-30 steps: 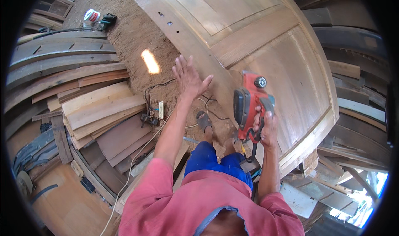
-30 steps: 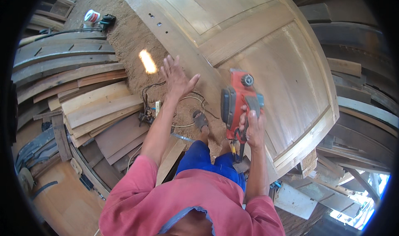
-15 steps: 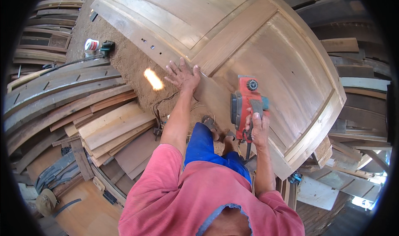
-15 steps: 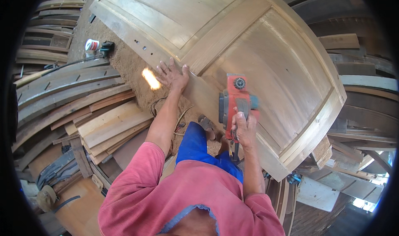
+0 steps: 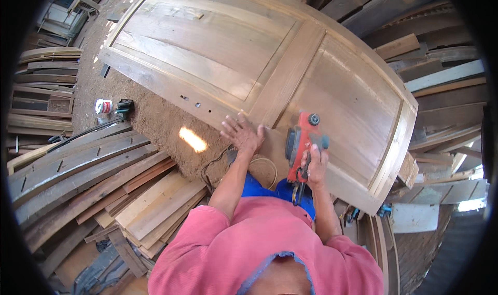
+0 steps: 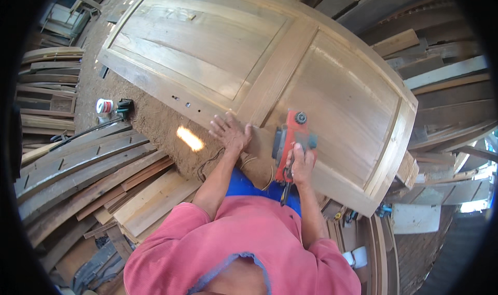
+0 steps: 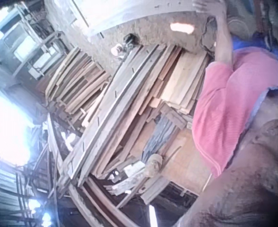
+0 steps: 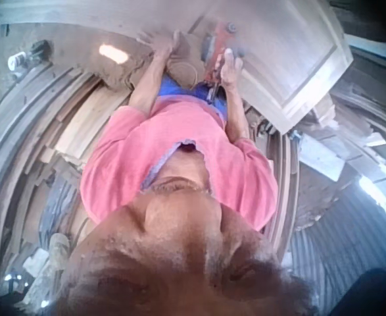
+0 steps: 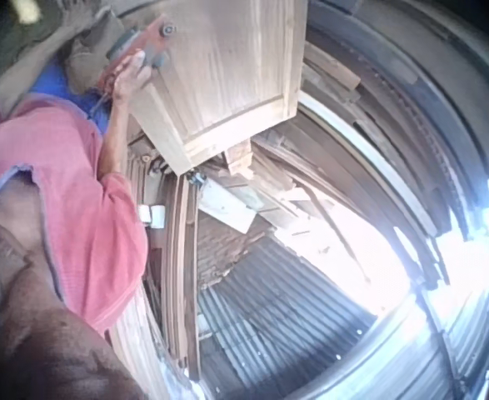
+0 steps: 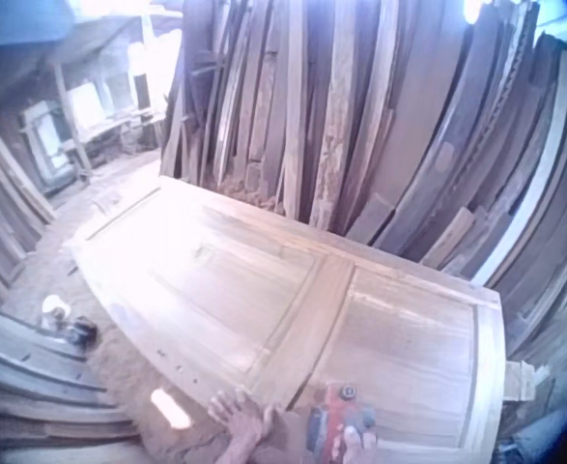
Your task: The person sands the surface of a wooden door using a power sander, moving the tool back and forth across the panels and frame while holding the door steady with their other hand.
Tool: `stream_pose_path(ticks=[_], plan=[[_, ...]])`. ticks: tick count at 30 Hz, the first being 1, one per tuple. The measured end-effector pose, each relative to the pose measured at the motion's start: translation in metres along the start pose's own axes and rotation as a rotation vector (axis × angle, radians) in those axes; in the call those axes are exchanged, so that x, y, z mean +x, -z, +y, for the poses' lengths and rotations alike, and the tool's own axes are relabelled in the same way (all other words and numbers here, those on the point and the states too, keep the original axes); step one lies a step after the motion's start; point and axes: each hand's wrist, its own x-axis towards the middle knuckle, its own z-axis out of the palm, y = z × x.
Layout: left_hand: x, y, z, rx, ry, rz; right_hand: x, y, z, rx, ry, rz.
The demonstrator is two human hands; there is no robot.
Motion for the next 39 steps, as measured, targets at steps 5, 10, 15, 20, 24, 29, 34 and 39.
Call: stream_pose_path(ticks=[5, 10, 15, 20, 24, 29, 34, 39], plan=[[0.057, 0.043, -0.04, 0.033, -0.336, -0.018, -0.013, -0.052, 0.006, 0.02, 0.018, 0.132], [0.185, 0.064, -0.033, 0.044, -0.45, -0.033, -0.043, -0.111, 0.029, 0.053, -0.031, 0.242], [0.244, 0.042, -0.023, 0.086, -0.423, -0.079, -0.058, -0.157, 0.055, -0.011, -0.074, 0.233], [0.238, 0.029, -0.025, 0.122, -0.452, 0.002, -0.05, -0.171, 0.066, -0.07, -0.082, 0.284], [0.241, 0.026, -0.025, 0.17, -0.459, 0.061, 0.001, -0.169, 0.037, -0.148, -0.018, 0.281], [0.24, 0.025, -0.026, 0.191, -0.469, 0.065, 0.091, -0.156, 0.01, -0.236, 0.016, 0.307], [0.247, 0.02, -0.03, 0.203, -0.473, 0.074, 0.197, -0.142, -0.034, -0.114, 0.101, 0.271], [0.246, 0.019, -0.027, 0.178, -0.484, 0.077, 0.23, -0.128, -0.043, 0.024, 0.116, 0.206]])
